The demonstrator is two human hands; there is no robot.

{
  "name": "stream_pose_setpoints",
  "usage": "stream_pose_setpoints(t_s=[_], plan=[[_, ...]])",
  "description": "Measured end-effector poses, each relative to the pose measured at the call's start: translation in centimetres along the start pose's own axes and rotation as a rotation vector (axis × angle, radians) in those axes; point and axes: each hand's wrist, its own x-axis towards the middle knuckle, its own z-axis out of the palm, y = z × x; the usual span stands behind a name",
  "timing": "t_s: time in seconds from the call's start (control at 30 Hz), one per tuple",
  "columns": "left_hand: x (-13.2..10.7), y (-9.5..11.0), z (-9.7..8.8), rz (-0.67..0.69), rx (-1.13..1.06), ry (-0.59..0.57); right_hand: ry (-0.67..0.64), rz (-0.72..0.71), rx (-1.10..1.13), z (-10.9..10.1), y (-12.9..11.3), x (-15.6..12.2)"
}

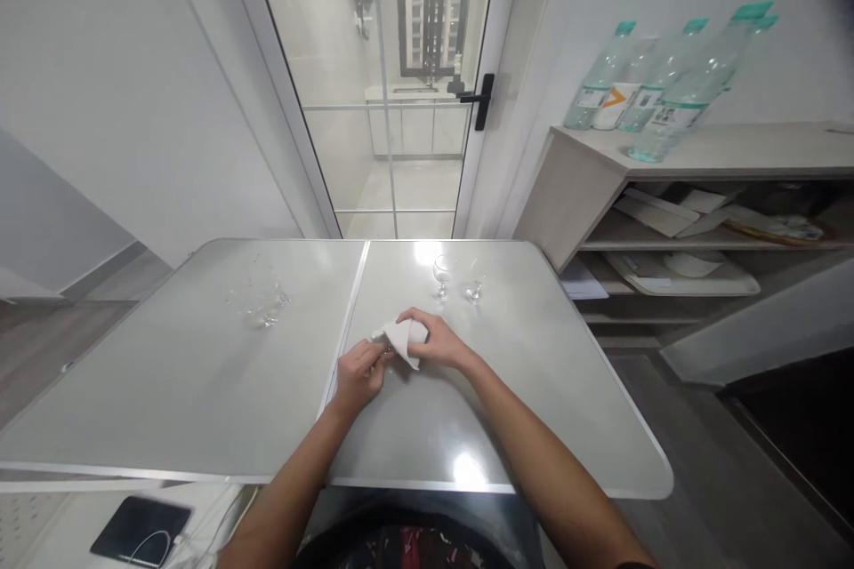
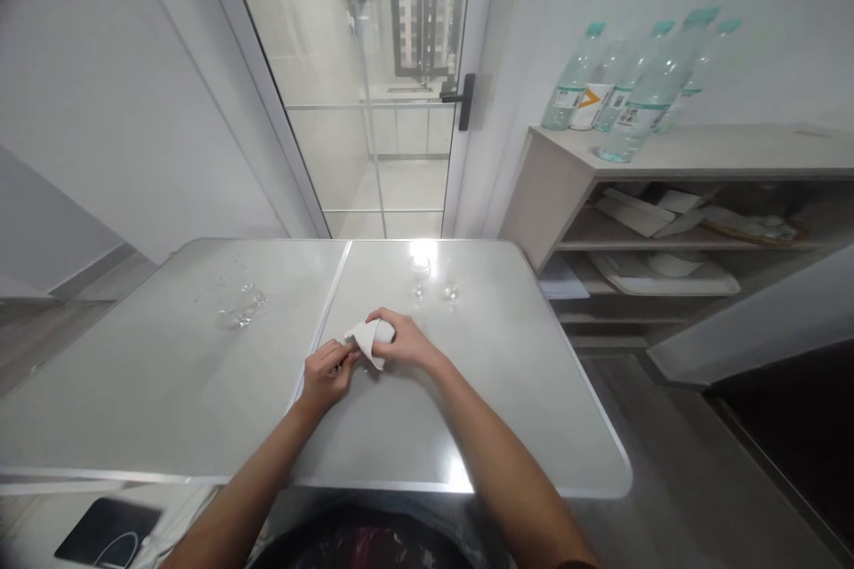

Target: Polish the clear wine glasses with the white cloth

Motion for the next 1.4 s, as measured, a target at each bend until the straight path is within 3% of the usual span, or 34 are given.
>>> stream_pose_setpoints(t_s=[0.17, 0.37, 0.47, 0.57, 0.7, 0.83, 1.0, 1.27, 1.33, 1.4], plan=[[0.1, 0.2, 0.1, 0.009, -0.002, -0.014, -0.108, 0.372, 0.351, -0.2, 0.4, 0.0], [0.2, 0.4, 0.1, -0.003, -0.014, -0.038, -0.153, 0.514, 0.604, -0.1, 1.1, -0.2], [0.4, 0.3, 0.1, -0.025, -0.012, -0.022, -0.063, 0.447, 0.533, 0.4, 1.1, 0.1], [0.5, 0.0, 0.3, -0.060, 0.019, 0.033, 0.173, 0.231, 0.167, 1.0, 0.8, 0.5], [0.4, -0.3, 0.5, -0.098, 0.063, 0.074, 0.284, 0.028, -0.191, 1.7, 0.6, 0.2], [0.4, -0.3, 0.3, -0.156, 0.054, 0.098, 0.368, -0.023, -0.213, 2.1, 0.8, -0.2], [0.3, -0.3, 0.0, -0.164, 0.048, 0.101, 0.199, 0.011, -0.005, 1.5, 0.7, 0.0], [-0.4, -0.7, 0.1, -0.090, -0.061, -0.004, -0.133, -0.108, 0.112, -1.5, 1.2, -0.2], [-0.3, -0.6, 0.1, -0.090, -0.063, -0.020, -0.145, -0.109, 0.104, -1.4, 1.2, -0.1], [-0.1, -0.4, 0.1, -0.104, -0.039, -0.014, -0.069, -0.106, 0.082, -0.9, 1.1, 0.1]])
